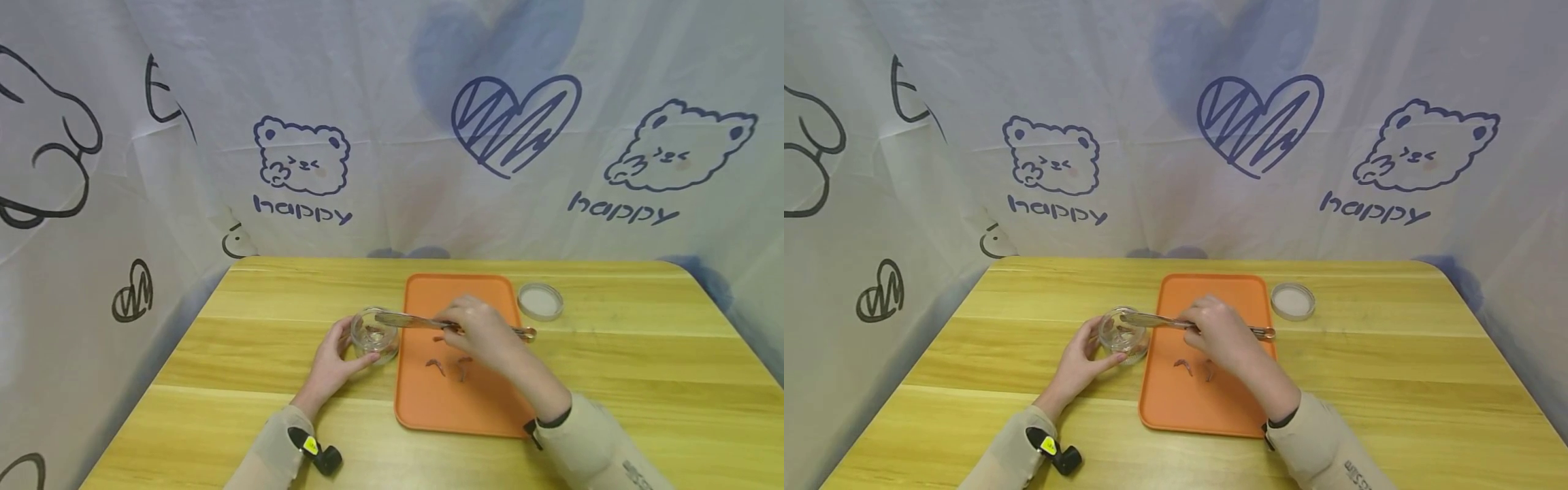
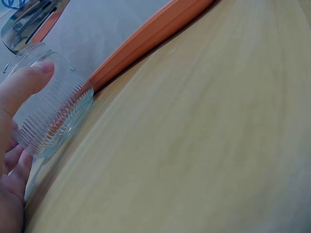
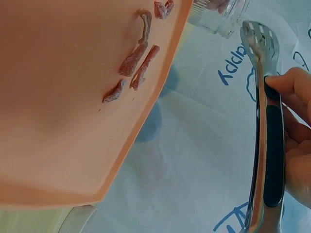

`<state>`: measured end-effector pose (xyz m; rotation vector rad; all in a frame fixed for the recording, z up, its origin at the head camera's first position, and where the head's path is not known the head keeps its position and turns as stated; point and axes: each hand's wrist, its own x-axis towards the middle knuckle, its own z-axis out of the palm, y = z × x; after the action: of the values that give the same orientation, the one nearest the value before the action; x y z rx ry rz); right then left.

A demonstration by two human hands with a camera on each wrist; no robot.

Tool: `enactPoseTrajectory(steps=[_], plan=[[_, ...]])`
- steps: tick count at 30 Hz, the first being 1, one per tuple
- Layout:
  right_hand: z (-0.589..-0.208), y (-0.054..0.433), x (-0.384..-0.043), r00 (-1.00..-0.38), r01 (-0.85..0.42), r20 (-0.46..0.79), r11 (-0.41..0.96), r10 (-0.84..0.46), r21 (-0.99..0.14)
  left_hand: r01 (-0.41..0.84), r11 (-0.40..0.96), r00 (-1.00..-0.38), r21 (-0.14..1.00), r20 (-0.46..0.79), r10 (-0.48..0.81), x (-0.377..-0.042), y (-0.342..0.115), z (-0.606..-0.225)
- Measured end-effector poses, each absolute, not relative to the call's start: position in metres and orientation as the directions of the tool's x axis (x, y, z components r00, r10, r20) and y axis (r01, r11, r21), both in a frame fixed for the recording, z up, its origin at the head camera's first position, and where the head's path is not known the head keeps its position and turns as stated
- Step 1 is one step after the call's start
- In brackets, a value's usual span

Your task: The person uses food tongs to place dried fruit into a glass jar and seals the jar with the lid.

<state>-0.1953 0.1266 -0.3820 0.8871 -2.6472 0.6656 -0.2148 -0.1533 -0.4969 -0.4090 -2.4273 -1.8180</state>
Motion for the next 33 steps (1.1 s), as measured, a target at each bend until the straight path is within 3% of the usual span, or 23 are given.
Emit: enactPoseTrajectory(steps=[8, 16, 33], plan=[[-0.383, 0.133, -0.192, -0.805, -0.586, 0.364, 0.726, -0.470, -0.359, 0.225, 0.254, -0.969, 0.941, 0.188, 0.161, -0.212, -0.152, -0.491], [-0.388, 0.144, -0.189, -0.782, -0.612, 0.397, 0.713, -0.481, -0.341, 0.228, 0.259, -0.968, 0.939, 0.190, 0.163, -0.212, -0.151, -0.490], [-0.397, 0.180, -0.178, -0.801, -0.579, 0.398, 0.746, -0.447, -0.328, 0.221, 0.263, -0.969, 0.939, 0.181, 0.168, -0.208, -0.149, -0.480]])
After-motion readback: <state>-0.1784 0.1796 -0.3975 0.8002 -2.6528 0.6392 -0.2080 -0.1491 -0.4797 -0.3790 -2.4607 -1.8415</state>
